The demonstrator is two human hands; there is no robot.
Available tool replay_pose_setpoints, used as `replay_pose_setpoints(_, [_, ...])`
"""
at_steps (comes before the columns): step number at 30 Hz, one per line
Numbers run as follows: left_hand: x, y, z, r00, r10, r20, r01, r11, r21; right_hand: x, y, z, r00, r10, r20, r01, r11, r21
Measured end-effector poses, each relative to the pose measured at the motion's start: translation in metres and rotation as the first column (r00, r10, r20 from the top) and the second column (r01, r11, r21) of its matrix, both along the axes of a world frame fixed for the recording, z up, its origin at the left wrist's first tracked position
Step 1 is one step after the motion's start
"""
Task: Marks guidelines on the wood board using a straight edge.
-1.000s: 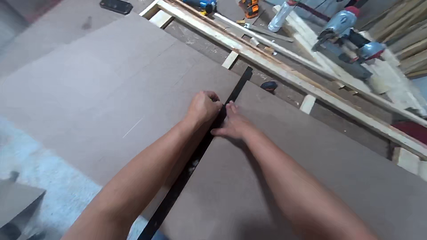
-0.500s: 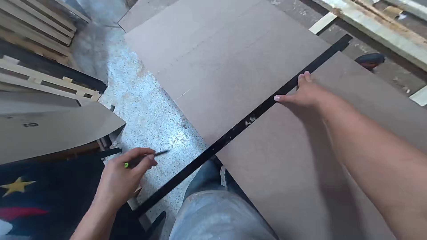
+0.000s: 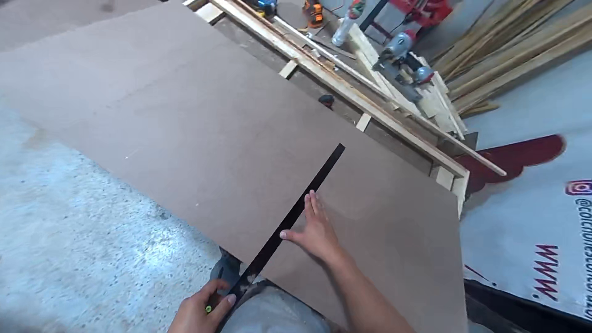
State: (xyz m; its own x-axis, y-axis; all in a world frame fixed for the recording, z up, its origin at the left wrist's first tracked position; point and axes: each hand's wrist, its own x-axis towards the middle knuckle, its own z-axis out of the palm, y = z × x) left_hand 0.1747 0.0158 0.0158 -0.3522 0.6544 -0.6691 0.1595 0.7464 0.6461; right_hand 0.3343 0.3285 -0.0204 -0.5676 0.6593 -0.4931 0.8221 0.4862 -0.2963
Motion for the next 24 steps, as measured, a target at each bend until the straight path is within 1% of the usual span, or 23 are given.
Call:
replay_pose_setpoints(2, [0.028, 0.015, -0.003, 0.999, -0.001, -0.045, -0.001, 0.999, -0.036, 0.027, 0.041, -0.012, 1.000, -0.007, -0.029, 0.008, 1.000, 0.021])
replay_pose_setpoints(4, [0.052, 0.038, -0.009, 0.995, 0.056, -0.083, -0.060, 0.997, -0.042, 0.039, 0.095, -0.030, 0.997, 0.024, -0.072, -0.019, 0.997, 0.073])
replay_pose_setpoints(6, [0.068, 0.065, -0.005, 0.989, 0.115, -0.090, -0.121, 0.990, -0.067, 0.043, 0.145, -0.049, 0.987, 0.064, -0.150, -0.048, 0.993, 0.105])
replay_pose_setpoints(8, [0.075, 0.080, 0.007, 0.979, 0.178, -0.104, -0.193, 0.967, -0.165, 0.035, 0.170, -0.063, 0.966, 0.093, -0.243, -0.073, 0.993, 0.090])
replay_pose_setpoints(10, [0.084, 0.085, 0.010, 0.960, 0.231, -0.156, -0.262, 0.939, -0.223, 0.026, 0.184, -0.066, 0.960, 0.136, -0.247, -0.113, 0.988, 0.104])
replay_pose_setpoints(13, [0.093, 0.087, 0.010, 0.940, 0.242, -0.241, -0.297, 0.928, -0.226, 0.014, 0.207, -0.074, 0.940, 0.222, -0.258, -0.178, 0.966, 0.186])
replay_pose_setpoints(17, [0.103, 0.081, 0.007, 0.906, 0.251, -0.340, -0.316, 0.937, -0.151, 0.010, 0.220, -0.083, 0.935, 0.238, -0.261, -0.183, 0.958, 0.220])
replay_pose_setpoints(19, [0.107, 0.078, 0.002, 0.860, 0.280, -0.428, -0.344, 0.935, -0.080, 0.006, 0.223, -0.086, 0.933, 0.237, -0.269, -0.179, 0.958, 0.224])
replay_pose_setpoints(21, [0.110, 0.076, -0.003, 0.817, 0.285, -0.502, -0.335, 0.942, -0.009, 0.006, 0.226, -0.088, 0.933, 0.234, -0.273, -0.174, 0.958, 0.226])
replay_pose_setpoints(24, [0.113, 0.074, -0.006, 0.795, 0.278, -0.539, -0.313, 0.949, 0.027, 0.006, 0.226, -0.090, 0.934, 0.233, -0.271, -0.173, 0.958, 0.229])
